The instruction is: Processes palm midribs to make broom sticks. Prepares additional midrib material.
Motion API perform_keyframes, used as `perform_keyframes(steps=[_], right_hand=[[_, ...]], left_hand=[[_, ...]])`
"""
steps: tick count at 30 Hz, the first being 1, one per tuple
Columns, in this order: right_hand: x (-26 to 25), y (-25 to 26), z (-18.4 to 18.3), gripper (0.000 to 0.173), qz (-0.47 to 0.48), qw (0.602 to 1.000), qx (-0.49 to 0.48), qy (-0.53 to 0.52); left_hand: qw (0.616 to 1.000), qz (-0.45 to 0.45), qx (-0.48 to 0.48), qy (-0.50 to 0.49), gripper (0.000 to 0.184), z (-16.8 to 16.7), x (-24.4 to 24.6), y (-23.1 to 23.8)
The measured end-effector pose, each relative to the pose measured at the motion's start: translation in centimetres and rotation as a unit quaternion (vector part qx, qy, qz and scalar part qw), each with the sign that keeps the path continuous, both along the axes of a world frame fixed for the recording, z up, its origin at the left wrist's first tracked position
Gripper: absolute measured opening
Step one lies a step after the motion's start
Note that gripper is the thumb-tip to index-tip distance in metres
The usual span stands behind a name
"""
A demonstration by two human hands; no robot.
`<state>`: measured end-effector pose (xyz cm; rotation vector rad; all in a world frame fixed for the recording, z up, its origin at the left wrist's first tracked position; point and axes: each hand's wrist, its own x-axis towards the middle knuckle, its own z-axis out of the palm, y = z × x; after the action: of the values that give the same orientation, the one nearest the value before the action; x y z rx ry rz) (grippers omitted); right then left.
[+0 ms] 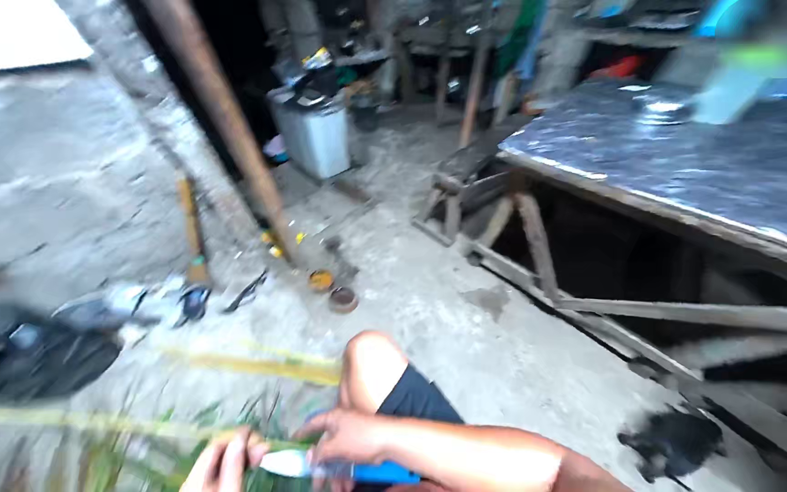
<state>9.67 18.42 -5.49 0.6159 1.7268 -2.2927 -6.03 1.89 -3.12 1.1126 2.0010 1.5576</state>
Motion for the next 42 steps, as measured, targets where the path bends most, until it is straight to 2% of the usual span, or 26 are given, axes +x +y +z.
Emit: perform_keyframes(steps=[4,7,12,13,17,19,24,26,29,33,36,39,42], right_hand=[[-0.2,0.6,1.6,0.040,-0.002,1.000,0.011,0.013],[-0.7,0.7,2.4,0.037,0.004,0.999,0.025,0.027],[-1.4,0.4,2.6,0.029,0.011,0.999,0.017,0.043],[-1.6,0.3,2.7,0.031,0.010,0.999,0.013,0.045],[-1.4,0.1,3.2,0.060,0.012,0.998,0.026,0.063],[-0.6,0.0,3.0,0.062,-0.015,0.996,0.019,0.081],[-0.7,-1.1,3.8,0.034,-0.096,0.991,-0.083,0.036],[-1.2,-1.7,4.3,0.033,-0.083,0.987,-0.140,0.007],[-2.8,-3.1,4.9,0.032,-0.044,0.971,-0.232,0.018],[-4.1,-4.5,6.3,0.030,-0.054,0.950,-0.308,0.008],[-4.5,-4.9,6.3,0.030,-0.052,0.947,-0.316,0.015],[-3.8,-4.9,6.0,0.029,-0.004,0.960,-0.274,0.063],[-2.9,-5.0,6.3,0.029,0.020,0.973,-0.226,0.049]], left_hand=[[0.997,0.065,0.044,-0.012,0.023,1.4,0.2,1.4],[0.996,0.068,0.062,0.013,0.021,3.2,-0.5,1.2],[0.995,0.072,0.073,-0.010,0.010,6.9,-1.6,1.2],[0.995,0.073,0.074,-0.005,0.009,7.2,-1.7,1.2],[0.992,0.104,0.068,0.029,0.012,7.5,-2.7,0.8],[0.989,0.127,0.059,0.049,0.013,7.5,-3.3,0.2],[0.985,0.151,0.045,0.063,0.016,7.7,-3.3,-1.0],[0.986,0.139,0.052,0.073,0.019,7.6,-2.6,-0.6],[0.981,0.137,0.084,0.111,0.018,7.2,-1.5,-0.3],[0.970,0.136,0.120,0.161,0.016,7.2,-0.2,-0.7],[0.967,0.134,0.123,0.179,0.014,8.0,0.3,-1.4],[0.960,0.153,0.116,0.202,0.015,8.6,0.2,-2.3],[0.957,0.171,0.108,0.209,0.016,8.8,-0.3,-3.2]])
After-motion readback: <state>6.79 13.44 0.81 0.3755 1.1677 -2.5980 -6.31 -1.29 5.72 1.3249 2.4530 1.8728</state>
